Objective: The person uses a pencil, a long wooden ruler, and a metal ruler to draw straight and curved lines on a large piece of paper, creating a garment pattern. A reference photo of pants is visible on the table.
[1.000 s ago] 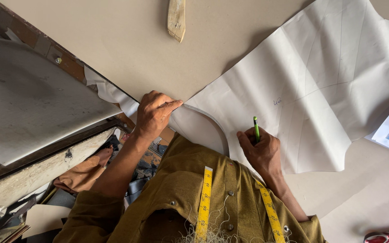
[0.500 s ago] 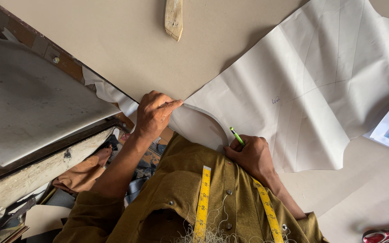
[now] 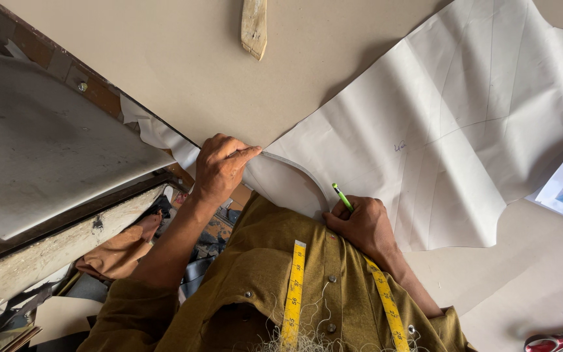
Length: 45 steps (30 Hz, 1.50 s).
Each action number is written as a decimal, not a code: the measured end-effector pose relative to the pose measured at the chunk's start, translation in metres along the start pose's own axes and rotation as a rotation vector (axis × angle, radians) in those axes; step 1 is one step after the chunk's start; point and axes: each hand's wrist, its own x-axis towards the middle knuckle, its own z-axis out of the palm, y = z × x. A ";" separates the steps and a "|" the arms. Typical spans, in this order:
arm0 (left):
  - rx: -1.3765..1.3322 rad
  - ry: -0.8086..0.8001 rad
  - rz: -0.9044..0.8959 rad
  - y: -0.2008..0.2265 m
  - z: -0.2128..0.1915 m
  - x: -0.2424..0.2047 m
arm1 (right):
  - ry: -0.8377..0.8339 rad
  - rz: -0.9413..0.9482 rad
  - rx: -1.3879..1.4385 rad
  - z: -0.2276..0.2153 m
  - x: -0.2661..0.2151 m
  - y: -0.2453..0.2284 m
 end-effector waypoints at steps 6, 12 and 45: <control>0.092 0.007 -0.010 0.003 -0.007 0.029 | -0.005 -0.091 -0.078 0.005 0.011 -0.009; -0.051 0.164 -0.164 0.042 0.022 0.011 | 0.107 -0.131 0.021 0.014 -0.012 0.021; 0.153 -0.574 0.173 0.091 0.143 0.232 | 0.786 -0.358 -0.342 0.023 -0.136 0.163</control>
